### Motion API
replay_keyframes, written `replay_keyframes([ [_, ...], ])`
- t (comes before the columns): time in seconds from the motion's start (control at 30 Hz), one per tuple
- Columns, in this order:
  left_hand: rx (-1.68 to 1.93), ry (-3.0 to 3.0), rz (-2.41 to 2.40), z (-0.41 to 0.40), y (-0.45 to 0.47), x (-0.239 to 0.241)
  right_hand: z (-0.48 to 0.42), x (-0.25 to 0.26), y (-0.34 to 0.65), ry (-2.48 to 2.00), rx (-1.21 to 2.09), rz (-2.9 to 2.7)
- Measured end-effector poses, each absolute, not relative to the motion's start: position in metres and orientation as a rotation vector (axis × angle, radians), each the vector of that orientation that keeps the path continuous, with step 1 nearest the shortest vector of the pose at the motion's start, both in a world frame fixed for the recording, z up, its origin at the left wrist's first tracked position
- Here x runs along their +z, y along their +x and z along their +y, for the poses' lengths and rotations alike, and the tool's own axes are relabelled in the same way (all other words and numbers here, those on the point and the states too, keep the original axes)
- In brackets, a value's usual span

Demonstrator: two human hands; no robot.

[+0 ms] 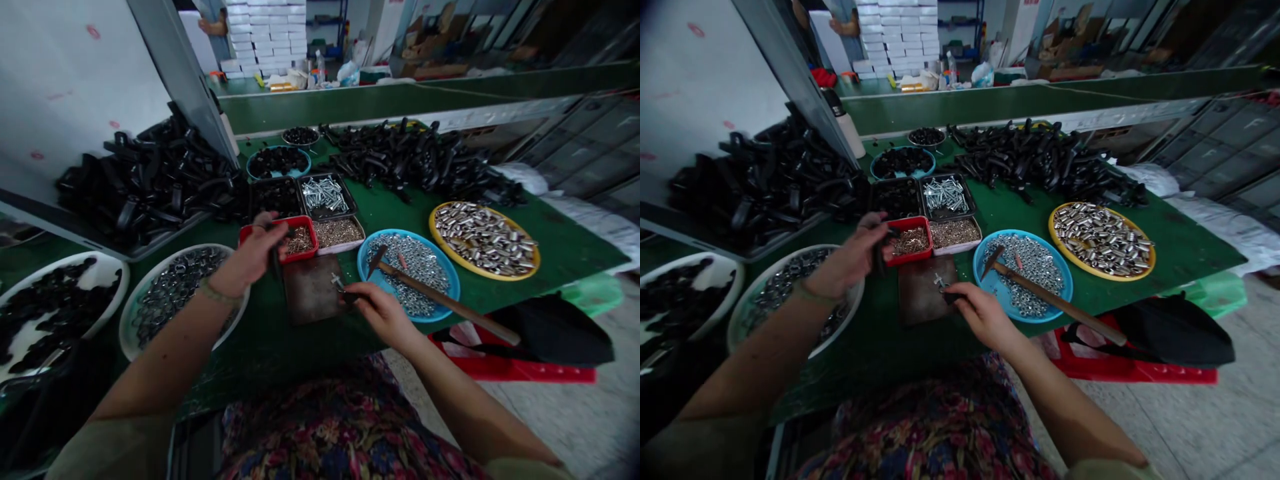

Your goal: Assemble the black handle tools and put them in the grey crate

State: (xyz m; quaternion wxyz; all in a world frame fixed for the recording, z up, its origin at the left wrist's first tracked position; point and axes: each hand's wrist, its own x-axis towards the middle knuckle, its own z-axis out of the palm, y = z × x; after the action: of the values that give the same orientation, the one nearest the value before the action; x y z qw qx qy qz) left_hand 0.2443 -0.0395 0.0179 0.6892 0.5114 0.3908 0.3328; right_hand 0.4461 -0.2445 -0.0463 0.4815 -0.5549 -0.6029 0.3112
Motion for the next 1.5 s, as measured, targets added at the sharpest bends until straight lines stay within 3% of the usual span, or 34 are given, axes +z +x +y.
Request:
replay_keyframes([
  [0.13,0.651,1.004,0.706,-0.129,0.259,0.007,-0.249,-0.036,0.439,-1.378,0.493,-1.749],
  [0.33,0.735,1.04,0.738,-0.158,0.267,-0.009,-0.26,-0.035,0.43,-1.406,0.363,-1.848],
  [0.53,0.588,0.982,0.714,-0.166,0.271,-0.01,-0.272,-0.046,0.418,-1.306,0.719,-1.464],
  [0.73,0.363,1.188,0.738,-0.162,0.254,-0.024,-0.276,-0.051,0.434,-1.28,0.701,-1.914],
  [0.93,0.188,1.512,0.664,-0.159,0.241,-0.021,-0.279,-0.053,0.43,-1.202,0.989,-1.67],
  [1.13,0.387,1.564,0.554,-0.17,0.245,-0.026,-0.27,-0.046,0.427,-0.847,1.611,-0.988],
  [1.5,0.681,1.336,0.63,-0.178,0.254,-0.035,-0.259,-0.039,0.414,-0.863,1.602,-0.801],
])
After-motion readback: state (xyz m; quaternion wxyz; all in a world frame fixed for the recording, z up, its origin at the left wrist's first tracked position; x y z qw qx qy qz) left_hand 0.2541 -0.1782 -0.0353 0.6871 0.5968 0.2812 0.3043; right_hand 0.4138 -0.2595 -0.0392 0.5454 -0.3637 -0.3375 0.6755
